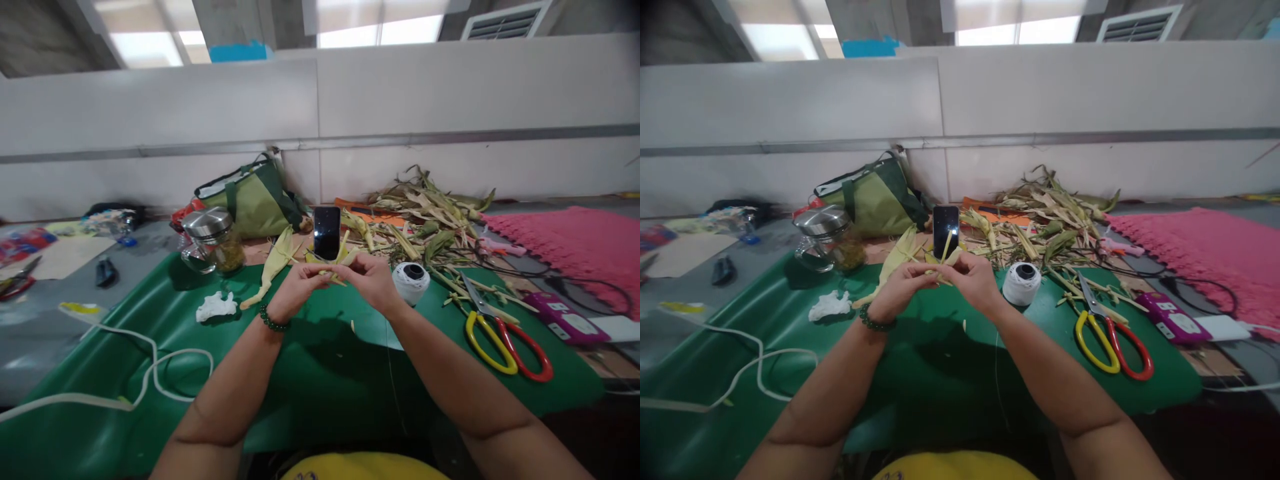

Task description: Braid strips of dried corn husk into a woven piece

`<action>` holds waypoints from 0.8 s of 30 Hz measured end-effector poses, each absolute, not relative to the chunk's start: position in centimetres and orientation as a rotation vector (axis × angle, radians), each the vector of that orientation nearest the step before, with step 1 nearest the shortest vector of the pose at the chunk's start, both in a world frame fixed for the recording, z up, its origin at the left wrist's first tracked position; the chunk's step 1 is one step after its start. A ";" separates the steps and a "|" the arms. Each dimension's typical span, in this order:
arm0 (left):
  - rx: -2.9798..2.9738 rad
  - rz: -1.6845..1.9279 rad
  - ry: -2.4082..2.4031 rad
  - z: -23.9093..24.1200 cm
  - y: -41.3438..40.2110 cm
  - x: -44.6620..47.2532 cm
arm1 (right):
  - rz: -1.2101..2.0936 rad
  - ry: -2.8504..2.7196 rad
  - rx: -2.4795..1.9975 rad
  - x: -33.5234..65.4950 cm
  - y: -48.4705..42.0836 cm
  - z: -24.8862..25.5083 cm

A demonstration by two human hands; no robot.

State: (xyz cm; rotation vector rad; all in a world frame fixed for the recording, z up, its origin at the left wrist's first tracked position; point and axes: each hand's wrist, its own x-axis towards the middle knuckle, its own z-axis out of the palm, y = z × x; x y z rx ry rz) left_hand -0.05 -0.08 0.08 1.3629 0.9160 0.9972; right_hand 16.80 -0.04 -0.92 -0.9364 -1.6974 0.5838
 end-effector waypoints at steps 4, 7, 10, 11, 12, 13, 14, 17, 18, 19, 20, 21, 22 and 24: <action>1.353 0.901 0.878 0.4 -0.2 -0.5 | 0.792 -1.619 -0.979 17.2 0.5 -0.4; 1.317 0.905 0.862 0.5 -0.4 -0.3 | 0.769 -1.589 -1.007 16.9 0.4 -0.5; 1.310 0.948 0.854 0.5 -0.5 0.0 | 0.726 -1.555 -1.032 16.7 0.3 -0.6; 1.297 0.975 0.846 0.4 -0.4 0.0 | 0.755 -1.542 -1.036 16.8 0.4 -0.5; 1.273 1.010 0.837 0.4 -0.3 0.0 | 0.827 -1.531 -1.037 17.1 0.5 -0.5; 1.238 1.046 0.826 0.4 -0.2 -0.1 | 0.939 -1.527 -1.032 17.4 0.6 -0.3; 1.195 1.078 0.817 0.4 0.0 -0.3 | 1.069 -1.539 -1.016 17.8 0.7 -0.1; 1.056 1.121 0.814 0.7 0.2 -0.8 | 1.270 -1.699 -0.862 18.8 0.7 0.5; 1.017 1.123 0.819 0.8 0.3 -1.0 | 1.219 -1.766 -0.789 18.9 0.6 0.6; 0.986 1.124 0.824 0.9 0.3 -1.0 | 1.126 -1.823 -0.724 18.9 0.4 0.7; 0.965 1.121 0.829 1.0 0.3 -1.0 | 1.013 -1.862 -0.676 18.8 0.2 0.7; 0.950 1.118 0.833 1.1 0.2 -0.9 | 0.899 -1.888 -0.645 18.6 0.0 0.7; 0.941 1.115 0.836 1.1 0.2 -0.8 | 0.795 -1.909 -0.626 18.4 -0.1 0.5; 0.943 1.114 0.840 1.1 0.1 -0.5 | 0.635 -1.945 -0.606 17.9 -0.2 0.2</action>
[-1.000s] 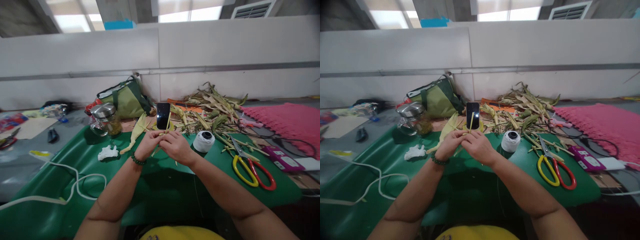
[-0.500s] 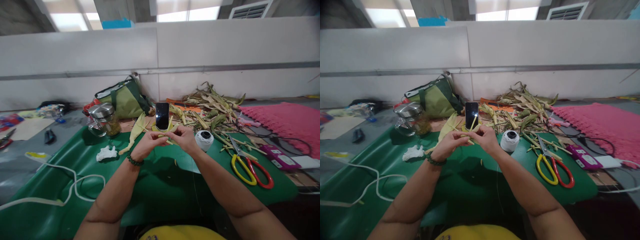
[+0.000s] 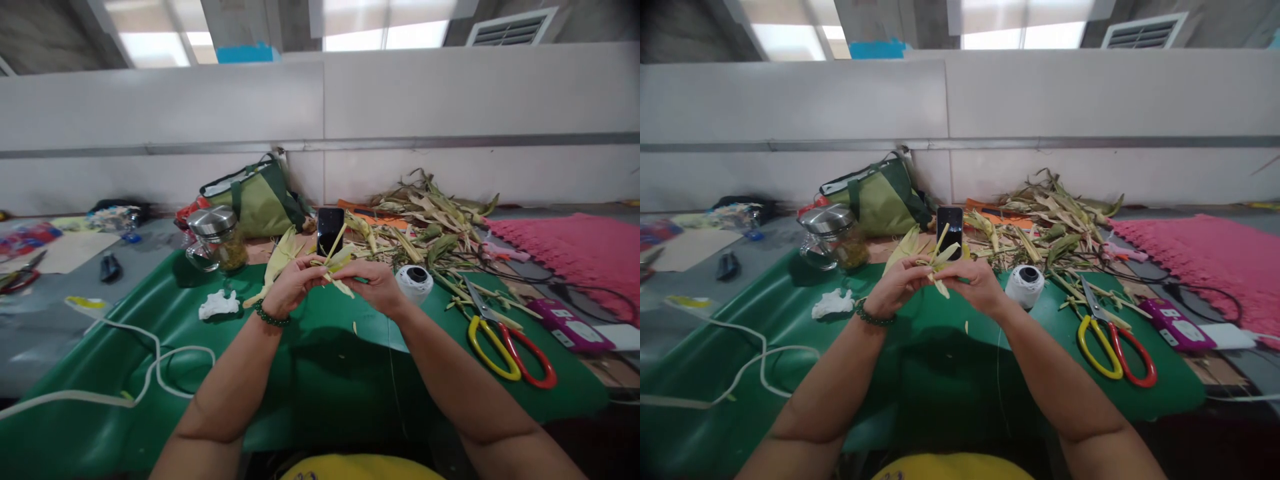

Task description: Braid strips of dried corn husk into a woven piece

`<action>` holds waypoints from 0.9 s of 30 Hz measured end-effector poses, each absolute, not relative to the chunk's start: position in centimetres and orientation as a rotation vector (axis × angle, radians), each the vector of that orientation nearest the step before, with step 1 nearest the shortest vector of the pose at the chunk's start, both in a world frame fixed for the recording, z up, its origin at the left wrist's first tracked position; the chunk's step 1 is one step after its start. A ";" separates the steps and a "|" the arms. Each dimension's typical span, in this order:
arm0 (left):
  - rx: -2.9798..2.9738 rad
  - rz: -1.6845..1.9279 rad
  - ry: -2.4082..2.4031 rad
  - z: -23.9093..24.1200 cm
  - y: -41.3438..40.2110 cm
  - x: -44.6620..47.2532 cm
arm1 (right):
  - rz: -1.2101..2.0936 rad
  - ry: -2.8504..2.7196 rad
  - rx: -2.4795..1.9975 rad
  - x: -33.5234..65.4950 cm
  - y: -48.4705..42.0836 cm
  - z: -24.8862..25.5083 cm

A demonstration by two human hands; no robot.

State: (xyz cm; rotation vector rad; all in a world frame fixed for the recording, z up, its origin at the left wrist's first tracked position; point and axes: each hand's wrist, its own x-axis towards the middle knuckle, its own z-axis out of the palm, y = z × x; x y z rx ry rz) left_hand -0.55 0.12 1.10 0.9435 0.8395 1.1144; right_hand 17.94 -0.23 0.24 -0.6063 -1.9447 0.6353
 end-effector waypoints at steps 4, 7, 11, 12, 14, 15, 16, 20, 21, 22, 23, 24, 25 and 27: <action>1.062 1.103 0.858 0.9 0.0 -0.1 | 0.494 -1.944 -0.616 17.6 -0.1 -0.2; 1.262 1.095 0.914 0.8 -0.1 0.1 | 0.571 -1.894 -0.715 17.5 -0.1 -0.2; 1.439 1.070 0.973 0.9 -0.5 0.2 | 0.859 -1.834 -0.898 17.7 0.0 0.0; 1.476 1.052 0.969 1.0 -0.6 0.2 | 0.932 -1.828 -0.919 17.9 0.1 0.1; 1.548 0.990 0.936 1.2 -0.7 0.1 | 1.072 -1.841 -0.926 18.2 0.4 0.2; 1.577 0.956 0.918 1.3 -0.8 0.1 | 1.136 -1.856 -0.913 18.4 0.5 0.2; 1.602 0.929 0.909 1.3 -0.8 0.0 | 1.184 -1.864 -0.897 18.5 0.7 0.2; 1.695 0.937 0.982 1.1 -0.7 0.0 | 1.184 -1.868 -0.911 18.3 0.9 -0.3; 1.725 0.947 1.009 1.0 -0.7 0.0 | 1.127 -1.873 -0.945 18.1 0.9 -0.5; 1.756 0.956 1.035 0.8 -0.6 0.1 | 1.054 -1.882 -0.979 17.9 0.8 -0.7; 1.788 0.962 1.057 0.7 -0.6 0.1 | 0.975 -1.895 -1.009 17.7 0.8 -0.9; 1.816 0.966 1.074 0.6 -0.7 0.2 | 0.898 -1.909 -1.036 17.5 0.7 -1.1; 1.840 0.966 1.086 0.5 -0.7 0.3 | 0.835 -1.927 -1.059 17.4 0.5 -1.2; 1.860 0.955 1.089 0.3 -0.8 0.5 | 0.749 -1.956 -1.109 17.3 0.3 -1.3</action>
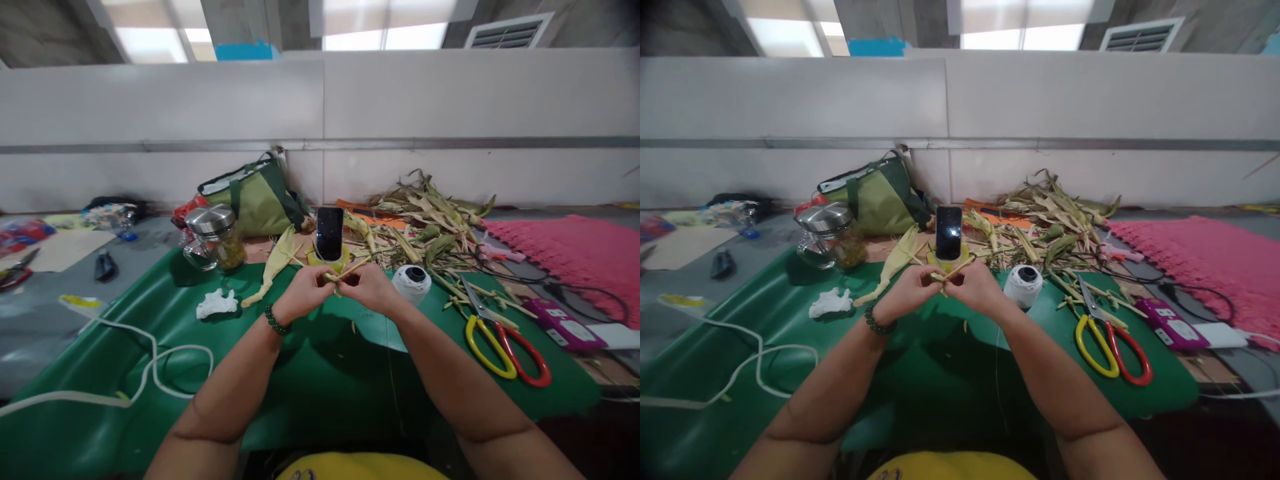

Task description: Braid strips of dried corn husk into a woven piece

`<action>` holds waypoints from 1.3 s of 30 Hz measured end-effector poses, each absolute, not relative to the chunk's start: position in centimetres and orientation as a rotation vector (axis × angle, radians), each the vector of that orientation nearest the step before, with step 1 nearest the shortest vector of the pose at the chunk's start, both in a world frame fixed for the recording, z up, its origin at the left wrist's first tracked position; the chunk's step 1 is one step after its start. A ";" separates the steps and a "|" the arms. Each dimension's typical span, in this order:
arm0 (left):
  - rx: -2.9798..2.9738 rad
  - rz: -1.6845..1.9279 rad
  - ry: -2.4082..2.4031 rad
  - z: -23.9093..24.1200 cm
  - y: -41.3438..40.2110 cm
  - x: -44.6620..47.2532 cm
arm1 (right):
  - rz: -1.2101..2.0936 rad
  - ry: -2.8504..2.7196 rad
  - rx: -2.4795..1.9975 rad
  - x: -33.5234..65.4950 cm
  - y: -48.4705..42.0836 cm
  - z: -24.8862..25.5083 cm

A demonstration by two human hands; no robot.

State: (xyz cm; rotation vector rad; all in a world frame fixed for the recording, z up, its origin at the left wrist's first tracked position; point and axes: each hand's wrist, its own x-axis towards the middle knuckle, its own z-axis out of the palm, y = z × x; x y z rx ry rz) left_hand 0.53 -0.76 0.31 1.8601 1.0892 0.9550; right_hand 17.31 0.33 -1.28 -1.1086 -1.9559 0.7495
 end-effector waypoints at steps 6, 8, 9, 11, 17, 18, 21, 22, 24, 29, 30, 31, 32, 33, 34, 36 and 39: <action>1.796 1.013 1.045 0.3 -0.8 0.8 | 0.612 -1.908 -1.152 17.5 0.0 -0.6; 1.723 1.046 1.016 0.3 -0.6 0.6 | 0.640 -1.863 -1.085 17.6 0.0 -0.2; 1.684 1.056 0.991 0.4 -0.5 0.5 | 0.661 -1.824 -1.040 17.7 0.0 -0.1; 1.625 1.056 0.944 0.5 -0.4 0.3 | 0.679 -1.749 -0.930 17.7 -0.2 0.2; 1.536 1.052 0.893 1.2 -0.7 0.3 | 0.670 -1.834 -0.669 17.2 -0.8 0.3; 1.519 1.055 0.895 1.2 -0.7 0.4 | 0.686 -1.843 -0.659 17.2 -0.8 0.3; 1.464 1.076 0.900 1.2 -0.8 0.4 | 0.683 -1.843 -0.672 17.3 -0.9 0.6; 1.455 1.086 0.898 1.1 -0.7 0.4 | 0.682 -1.854 -0.683 17.4 -1.0 0.7; 1.463 1.104 0.893 0.8 -0.5 0.3 | 0.706 -1.887 -0.711 17.6 -1.1 0.9; 1.548 1.096 0.932 0.5 -0.2 0.1 | 0.779 -1.876 -0.833 17.7 -1.1 0.9; 1.564 1.089 0.944 0.5 -0.3 0.1 | 0.792 -1.866 -0.849 17.7 -1.0 0.9; 1.578 1.087 0.956 0.5 -0.3 0.1 | 0.807 -1.856 -0.857 17.7 -1.0 0.9; 1.587 1.091 0.966 0.6 -0.4 0.1 | 0.821 -1.846 -0.859 17.8 -0.9 0.9; 1.591 1.098 0.972 0.7 -0.5 0.1 | 0.831 -1.833 -0.855 17.8 -0.8 0.9; 1.589 1.105 0.974 0.8 -0.5 0.2 | 0.841 -1.820 -0.848 17.8 -0.8 1.0; 1.565 1.119 0.963 0.9 -0.6 0.2 | 0.881 -1.796 -0.823 17.9 -0.7 1.1; 1.521 1.123 0.938 1.2 -0.6 0.2 | 0.949 -1.774 -0.781 17.9 -0.7 1.2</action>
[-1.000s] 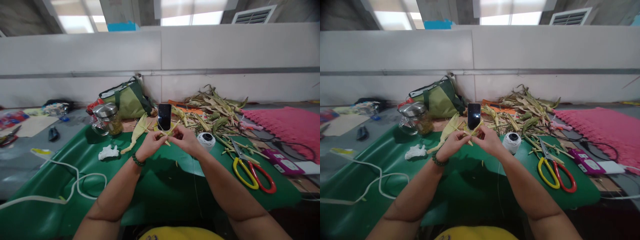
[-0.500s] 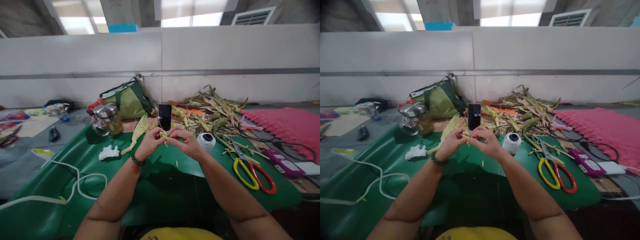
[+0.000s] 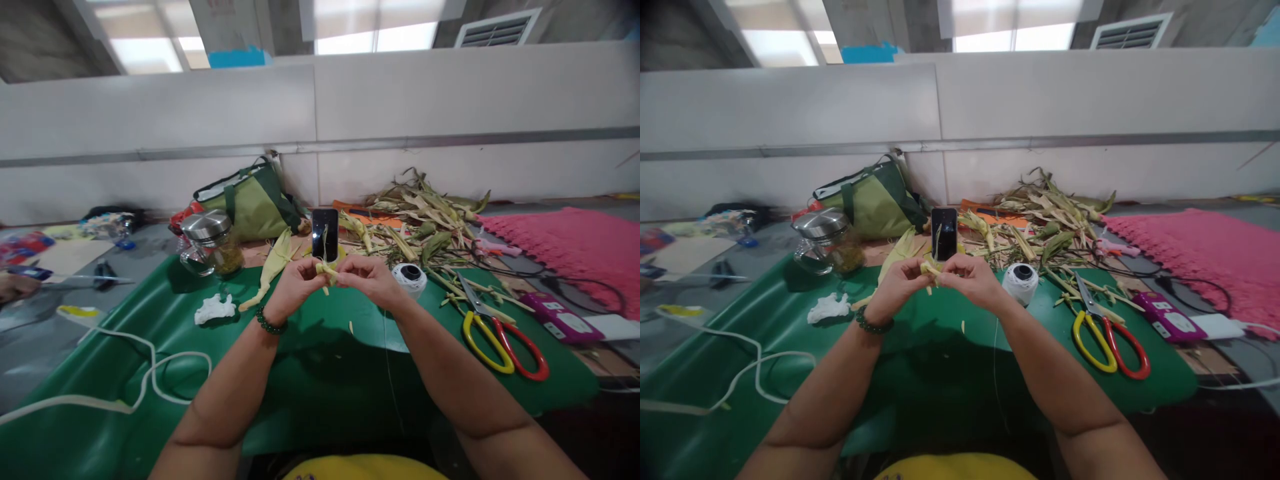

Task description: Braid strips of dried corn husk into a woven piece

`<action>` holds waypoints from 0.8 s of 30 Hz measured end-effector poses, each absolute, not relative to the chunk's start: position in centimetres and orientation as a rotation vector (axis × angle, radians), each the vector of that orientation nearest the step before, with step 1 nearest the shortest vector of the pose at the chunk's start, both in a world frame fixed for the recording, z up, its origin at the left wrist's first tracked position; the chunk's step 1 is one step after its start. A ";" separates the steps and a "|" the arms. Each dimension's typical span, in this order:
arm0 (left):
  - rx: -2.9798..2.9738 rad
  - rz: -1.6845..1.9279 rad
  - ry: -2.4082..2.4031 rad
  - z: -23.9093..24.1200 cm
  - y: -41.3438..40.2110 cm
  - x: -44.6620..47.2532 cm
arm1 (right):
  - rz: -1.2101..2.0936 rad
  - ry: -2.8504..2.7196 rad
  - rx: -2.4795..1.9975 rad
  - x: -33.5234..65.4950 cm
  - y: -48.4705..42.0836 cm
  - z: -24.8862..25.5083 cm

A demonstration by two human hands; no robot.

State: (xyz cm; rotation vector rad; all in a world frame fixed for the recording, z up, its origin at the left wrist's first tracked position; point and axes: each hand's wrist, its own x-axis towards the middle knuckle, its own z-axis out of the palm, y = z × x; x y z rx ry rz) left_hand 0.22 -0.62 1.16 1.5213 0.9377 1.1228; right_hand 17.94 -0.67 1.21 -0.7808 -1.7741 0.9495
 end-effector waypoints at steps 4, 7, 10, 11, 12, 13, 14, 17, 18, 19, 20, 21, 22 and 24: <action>1.539 1.117 0.940 1.1 -0.6 0.1 | 0.858 -1.807 -0.811 17.8 -0.9 1.3; 1.573 1.099 0.941 1.0 -0.7 0.1 | 0.782 -1.836 -0.852 17.7 -1.0 1.3; 1.570 1.090 0.906 1.0 -0.8 0.1 | 0.746 -1.829 -0.878 17.7 -1.1 1.2; 1.560 1.086 0.890 1.0 -0.8 0.1 | 0.738 -1.830 -0.882 17.6 -1.1 1.1; 1.546 1.082 0.876 1.1 -0.8 0.2 | 0.727 -1.836 -0.884 17.6 -1.1 1.1; 1.529 1.077 0.866 1.1 -0.8 0.2 | 0.712 -1.847 -0.882 17.6 -1.1 1.0; 1.507 1.076 0.863 1.2 -0.8 0.2 | 0.693 -1.858 -0.876 17.6 -1.2 1.0; 1.427 1.098 0.879 1.2 -0.7 0.2 | 0.633 -1.873 -0.852 17.5 -1.3 0.9; 1.407 1.111 0.885 1.2 -0.6 0.2 | 0.618 -1.874 -0.845 17.5 -1.3 0.9; 1.395 1.123 0.888 1.1 -0.6 0.2 | 0.603 -1.875 -0.838 17.4 -1.3 0.9; 1.392 1.133 0.890 1.1 -0.5 0.2 | 0.587 -1.879 -0.833 17.4 -1.3 0.9; 1.396 1.139 0.891 1.1 -0.5 0.2 | 0.572 -1.887 -0.828 17.4 -1.3 0.9; 1.403 1.141 0.893 1.1 -0.5 0.2 | 0.557 -1.896 -0.823 17.5 -1.4 1.0; 1.421 1.134 0.904 1.0 -0.5 0.3 | 0.525 -1.911 -0.820 17.5 -1.4 1.0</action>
